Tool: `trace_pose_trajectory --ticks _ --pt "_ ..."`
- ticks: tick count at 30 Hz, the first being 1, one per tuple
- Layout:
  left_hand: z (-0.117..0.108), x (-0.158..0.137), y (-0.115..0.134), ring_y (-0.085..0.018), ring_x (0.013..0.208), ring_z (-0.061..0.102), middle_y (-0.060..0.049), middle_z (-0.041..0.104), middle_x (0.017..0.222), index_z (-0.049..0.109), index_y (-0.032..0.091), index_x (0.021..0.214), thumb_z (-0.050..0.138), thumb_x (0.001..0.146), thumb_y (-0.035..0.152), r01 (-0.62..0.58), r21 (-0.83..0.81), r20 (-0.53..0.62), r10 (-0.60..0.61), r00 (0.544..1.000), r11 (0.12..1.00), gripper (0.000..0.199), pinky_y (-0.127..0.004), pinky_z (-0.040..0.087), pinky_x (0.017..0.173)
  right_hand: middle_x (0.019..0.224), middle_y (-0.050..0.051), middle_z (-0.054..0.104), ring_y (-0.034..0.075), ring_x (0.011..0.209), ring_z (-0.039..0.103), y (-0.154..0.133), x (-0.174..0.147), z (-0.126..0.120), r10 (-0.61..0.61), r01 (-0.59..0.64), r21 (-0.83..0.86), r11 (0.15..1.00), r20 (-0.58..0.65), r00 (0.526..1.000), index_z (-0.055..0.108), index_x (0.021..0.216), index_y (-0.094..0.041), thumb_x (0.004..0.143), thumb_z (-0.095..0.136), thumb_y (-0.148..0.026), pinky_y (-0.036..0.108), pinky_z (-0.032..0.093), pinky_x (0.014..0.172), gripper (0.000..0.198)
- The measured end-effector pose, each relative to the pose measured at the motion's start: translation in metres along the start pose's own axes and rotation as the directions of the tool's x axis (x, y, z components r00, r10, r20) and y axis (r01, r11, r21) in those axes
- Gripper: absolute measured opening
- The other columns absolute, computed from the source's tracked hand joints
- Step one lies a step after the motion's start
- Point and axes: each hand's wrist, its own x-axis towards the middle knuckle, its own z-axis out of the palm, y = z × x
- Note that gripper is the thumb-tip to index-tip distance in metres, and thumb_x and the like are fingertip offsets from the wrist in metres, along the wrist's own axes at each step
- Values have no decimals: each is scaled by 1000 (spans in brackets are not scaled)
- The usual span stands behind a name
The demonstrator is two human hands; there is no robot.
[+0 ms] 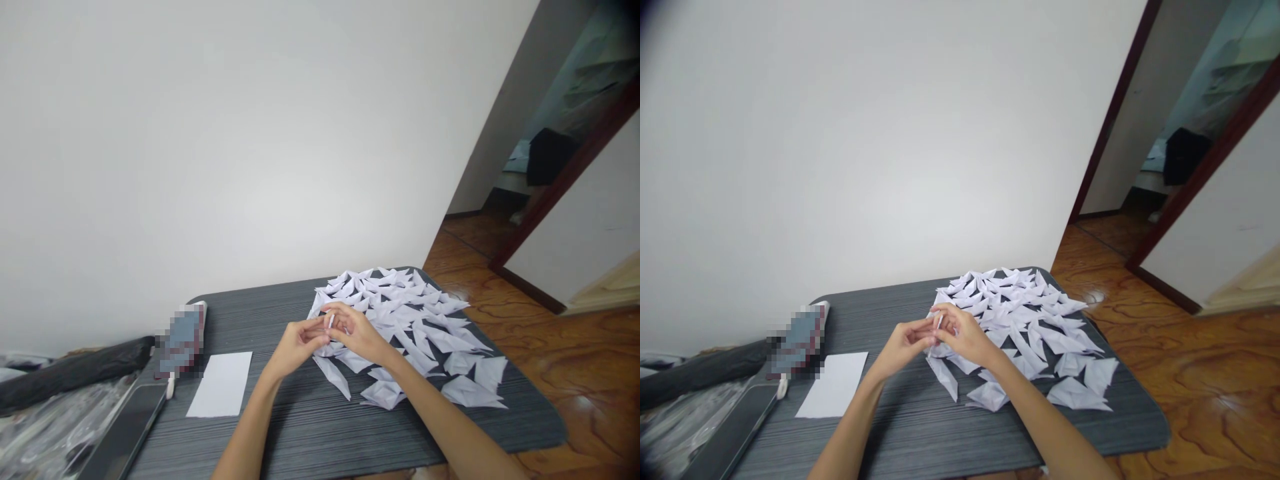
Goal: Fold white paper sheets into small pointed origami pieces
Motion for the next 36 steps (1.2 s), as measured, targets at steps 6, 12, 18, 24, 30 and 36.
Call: trace_pose_trajectory --ticks 6,12,18,24,30,36 --pt "5 0 -4 -24 92 62 -13 66 99 50 8 118 65 68 28 11 -100 -95 -20 995 995 56 -38 45 87 87 2 51 8 63 47 9 1 2 -9 11 44 999 -37 999 44 113 -21 75 55 -18 21 42 56 40" --pt "12 -1 -1 -26 93 61 -13 63 106 54 9 113 58 74 33 -28 22 -126 31 992 999 46 -37 48 82 99 6 48 11 74 52 12 4 1 -65 69 41 997 -85 994 54 98 -19 74 57 -22 23 46 61 24" --pt "14 -3 -3 -25 93 61 -12 63 107 56 12 112 54 76 31 -80 128 -176 102 979 989 41 -36 48 82 98 7 49 15 87 52 13 5 -1 -100 99 -17 995 -59 993 61 95 -19 76 56 -20 24 47 67 20" --pt "12 -3 -6 -22 85 62 -10 66 99 54 11 114 49 78 25 -116 309 -211 187 959 944 39 -30 49 75 103 8 51 16 90 53 13 2 2 -178 159 -197 967 -85 980 59 104 -22 77 50 -13 26 49 70 30" --pt "9 -1 -11 -20 90 60 -8 66 99 57 13 112 48 77 23 -93 315 -312 195 930 945 38 -31 47 80 108 8 50 16 92 54 11 0 4 -243 196 -273 942 -154 958 61 103 -25 78 42 -7 29 49 74 37" --pt "12 3 -6 -21 80 64 -9 68 91 59 9 106 54 73 35 60 -112 -374 -98 922 992 42 -33 51 73 104 7 52 15 85 57 13 0 2 -314 243 -352 904 -160 936 68 84 -23 72 41 1 32 48 75 37"
